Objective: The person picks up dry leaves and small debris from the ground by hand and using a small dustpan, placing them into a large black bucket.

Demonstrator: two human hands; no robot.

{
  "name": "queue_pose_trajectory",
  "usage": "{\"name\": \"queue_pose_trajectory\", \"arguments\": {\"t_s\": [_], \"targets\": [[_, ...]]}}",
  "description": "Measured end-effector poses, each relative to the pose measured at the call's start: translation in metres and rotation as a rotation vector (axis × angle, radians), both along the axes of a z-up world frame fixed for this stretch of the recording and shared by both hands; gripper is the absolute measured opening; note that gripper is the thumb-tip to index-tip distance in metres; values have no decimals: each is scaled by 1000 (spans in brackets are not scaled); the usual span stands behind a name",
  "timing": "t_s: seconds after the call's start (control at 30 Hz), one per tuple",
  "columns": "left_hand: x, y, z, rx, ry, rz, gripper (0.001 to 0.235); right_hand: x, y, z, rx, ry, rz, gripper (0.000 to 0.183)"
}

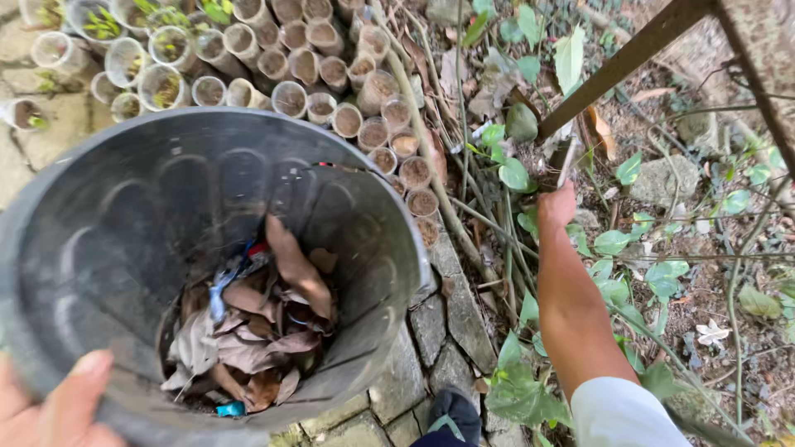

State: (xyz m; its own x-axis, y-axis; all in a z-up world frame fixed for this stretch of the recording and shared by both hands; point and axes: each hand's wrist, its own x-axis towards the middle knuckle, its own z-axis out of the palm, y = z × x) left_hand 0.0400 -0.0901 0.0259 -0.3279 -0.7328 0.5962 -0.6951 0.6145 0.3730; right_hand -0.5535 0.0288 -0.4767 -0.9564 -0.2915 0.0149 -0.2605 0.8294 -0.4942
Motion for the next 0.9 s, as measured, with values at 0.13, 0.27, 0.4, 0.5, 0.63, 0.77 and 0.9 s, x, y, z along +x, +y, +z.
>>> {"name": "queue_pose_trajectory", "arguments": {"t_s": [0.13, 0.27, 0.4, 0.5, 0.63, 0.77, 0.9], "targets": [[-51, 34, 11, 533, 890, 263, 56, 15, -10, 35, -318, 11, -81, 30], [-67, 52, 34, 671, 1013, 207, 55, 30, -51, 100, -1024, -278, 32, 28], [-59, 57, 17, 753, 1313, 19, 59, 84, -56, 213, -1183, -676, -8, 24], [-49, 56, -6, 493, 1070, 48, 61, 143, -60, 318, -1274, -990, -2, 19], [-39, 57, -24, 398, 889, 135, 68, 241, -59, 403, -1229, -1023, 269, 20], [-40, 74, -25, 592, 1260, 33, 72, 348, -71, 415, -870, -1018, 655, 22], [-32, 95, -17, 332, 913, 78, 71, 370, -44, 446, -23, -697, 1047, 69]]}}
